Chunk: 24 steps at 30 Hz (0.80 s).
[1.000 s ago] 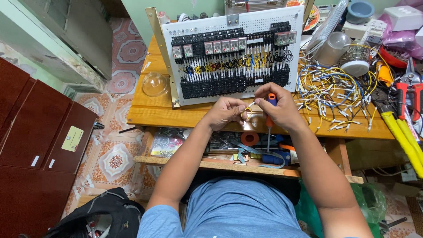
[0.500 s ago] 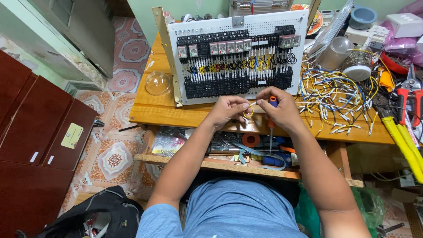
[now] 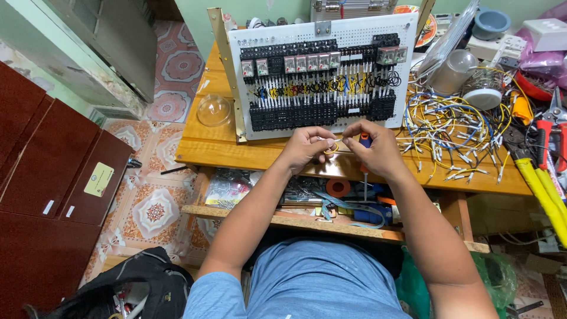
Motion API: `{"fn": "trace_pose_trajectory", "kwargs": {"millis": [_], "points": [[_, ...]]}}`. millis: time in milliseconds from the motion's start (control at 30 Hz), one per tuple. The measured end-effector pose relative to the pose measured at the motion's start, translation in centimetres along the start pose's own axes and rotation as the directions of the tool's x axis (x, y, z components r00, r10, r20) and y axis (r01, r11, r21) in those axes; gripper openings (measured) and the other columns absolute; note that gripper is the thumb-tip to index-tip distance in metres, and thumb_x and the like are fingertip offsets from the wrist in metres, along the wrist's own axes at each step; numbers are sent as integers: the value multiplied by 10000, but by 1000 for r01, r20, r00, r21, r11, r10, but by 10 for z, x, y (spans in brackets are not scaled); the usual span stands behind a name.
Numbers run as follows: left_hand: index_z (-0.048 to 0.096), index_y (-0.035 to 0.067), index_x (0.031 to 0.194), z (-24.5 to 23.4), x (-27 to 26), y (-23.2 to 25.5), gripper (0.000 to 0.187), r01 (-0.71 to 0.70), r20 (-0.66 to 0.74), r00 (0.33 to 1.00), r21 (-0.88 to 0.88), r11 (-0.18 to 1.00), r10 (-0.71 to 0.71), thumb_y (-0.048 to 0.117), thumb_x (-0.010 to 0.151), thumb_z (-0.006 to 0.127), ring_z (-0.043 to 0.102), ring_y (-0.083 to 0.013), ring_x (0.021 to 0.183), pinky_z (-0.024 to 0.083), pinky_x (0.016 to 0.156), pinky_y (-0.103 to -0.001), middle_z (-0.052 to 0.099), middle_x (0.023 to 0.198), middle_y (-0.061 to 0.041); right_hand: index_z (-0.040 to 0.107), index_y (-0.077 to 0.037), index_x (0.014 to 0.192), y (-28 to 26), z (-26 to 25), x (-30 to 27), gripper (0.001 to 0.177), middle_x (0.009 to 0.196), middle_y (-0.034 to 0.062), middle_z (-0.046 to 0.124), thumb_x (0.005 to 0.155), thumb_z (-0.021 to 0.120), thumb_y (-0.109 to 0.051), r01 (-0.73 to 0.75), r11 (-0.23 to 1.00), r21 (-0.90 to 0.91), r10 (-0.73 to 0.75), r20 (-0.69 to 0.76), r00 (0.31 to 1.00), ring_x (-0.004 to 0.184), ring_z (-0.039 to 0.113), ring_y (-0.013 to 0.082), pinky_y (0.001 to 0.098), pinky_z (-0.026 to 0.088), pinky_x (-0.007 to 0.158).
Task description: Wiring an electrical control panel by connecting multiple wires to terminal blocks using a screwdriver
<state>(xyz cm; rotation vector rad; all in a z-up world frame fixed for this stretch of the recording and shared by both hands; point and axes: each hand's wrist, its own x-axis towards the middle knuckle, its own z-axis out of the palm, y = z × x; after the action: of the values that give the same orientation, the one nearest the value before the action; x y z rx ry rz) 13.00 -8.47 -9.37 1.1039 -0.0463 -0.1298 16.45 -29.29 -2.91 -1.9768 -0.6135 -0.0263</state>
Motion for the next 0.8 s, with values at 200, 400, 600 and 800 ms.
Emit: {"fn": "trace_pose_trajectory", "kwargs": {"millis": [200, 400, 600, 800], "points": [[681, -75, 1109, -22, 24, -33, 252, 103, -12, 994, -199, 975, -108, 10, 885, 759, 772, -204, 668, 639, 508, -190, 755, 848, -214, 780, -196, 931, -5, 3, -5, 175, 730, 67, 687, 842, 755, -47, 192, 964, -185, -193, 13, 981, 638, 673, 298, 342, 513, 630], [686, -98, 1083, -2, 5, -1, 272, -25, 12, 1000, -117, 993, 26, 0, 862, 809, 782, -274, 694, 658, 516, -242, 752, 868, -264, 781, -214, 1015, -2, 2, -6, 197, 777, 51, 713, 870, 754, -84, 121, 984, -130, -127, -39, 991, 702, 657, 235, 346, 511, 700], [686, -112, 1079, 7, 2, 4, 255, -189, -42, 981, 1, 982, 189, -17, 873, 803, 777, -269, 697, 658, 492, -259, 744, 844, -248, 745, -187, 1091, -2, 3, -2, 215, 894, 39, 761, 878, 778, -183, 28, 999, -43, -28, -14, 1000, 788, 666, 205, 345, 504, 765], [725, -28, 1014, 7, 5, 8, 199, -280, -60, 955, 128, 951, 289, 41, 862, 833, 747, -148, 636, 610, 483, -191, 754, 757, -160, 784, -125, 935, 8, 10, -7, 101, 735, 87, 725, 838, 804, -149, -38, 999, -30, 39, 38, 998, 596, 638, 155, 289, 493, 582]]}}
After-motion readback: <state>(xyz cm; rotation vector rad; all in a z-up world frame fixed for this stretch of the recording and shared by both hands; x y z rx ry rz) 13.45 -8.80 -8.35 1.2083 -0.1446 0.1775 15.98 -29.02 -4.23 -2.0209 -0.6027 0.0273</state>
